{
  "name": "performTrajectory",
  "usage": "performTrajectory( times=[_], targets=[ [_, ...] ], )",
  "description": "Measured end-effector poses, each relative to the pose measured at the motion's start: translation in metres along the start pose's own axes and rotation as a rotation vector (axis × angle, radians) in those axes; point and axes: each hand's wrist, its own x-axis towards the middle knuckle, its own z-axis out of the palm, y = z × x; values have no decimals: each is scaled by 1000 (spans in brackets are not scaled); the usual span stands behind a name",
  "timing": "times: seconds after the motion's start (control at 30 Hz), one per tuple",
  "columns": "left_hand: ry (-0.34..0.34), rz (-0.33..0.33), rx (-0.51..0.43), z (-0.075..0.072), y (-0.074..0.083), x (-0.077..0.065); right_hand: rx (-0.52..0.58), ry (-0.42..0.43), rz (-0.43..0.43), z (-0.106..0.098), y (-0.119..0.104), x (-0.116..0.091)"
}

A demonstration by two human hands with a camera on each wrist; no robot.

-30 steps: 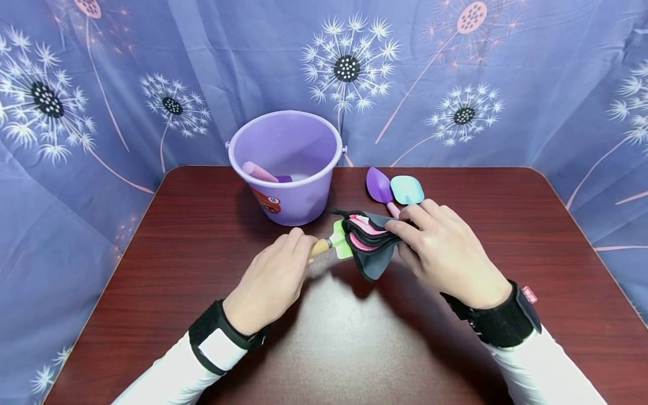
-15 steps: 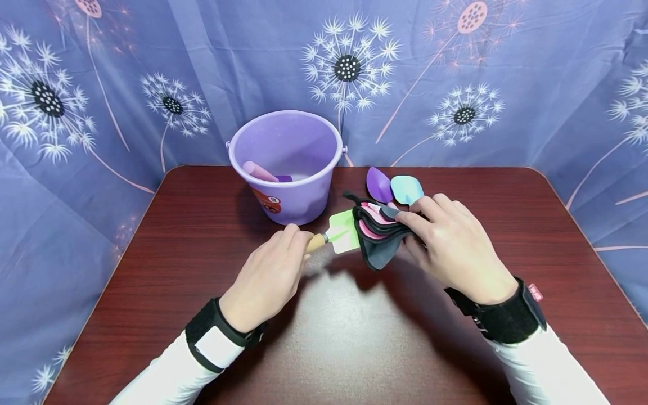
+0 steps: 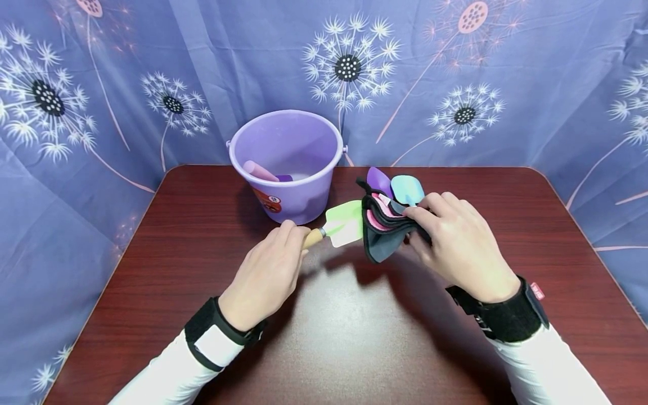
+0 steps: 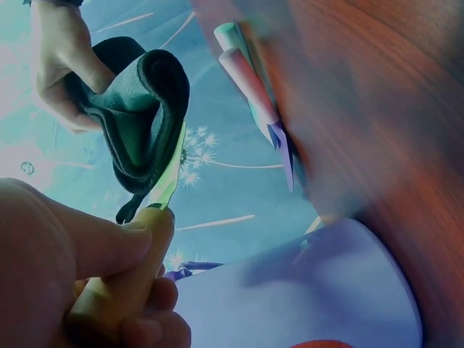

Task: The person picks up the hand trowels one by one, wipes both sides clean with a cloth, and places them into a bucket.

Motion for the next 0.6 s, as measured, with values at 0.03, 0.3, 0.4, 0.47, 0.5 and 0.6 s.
performTrajectory(
  times=[0.03,0.3,0.4,0.47,0.5,0.6],
  targets=[
    [1,-3,0,0,0,0,2,-4,5,0,0,0],
    [32,-28,-5,1,1,-1,29,-58,39,0,0,-1],
    [44,-39,-12,3,1,-1,42,-73,39,1,-2,-1],
    [53,-45,-18,4,2,-1,49,-82,38,2,-3,-1],
    [56,-48,-20,4,2,-1,53,-87,38,2,-4,-1],
    [65,-51,-25,6,3,-1,61,-100,35,4,-6,-1]
  ],
)
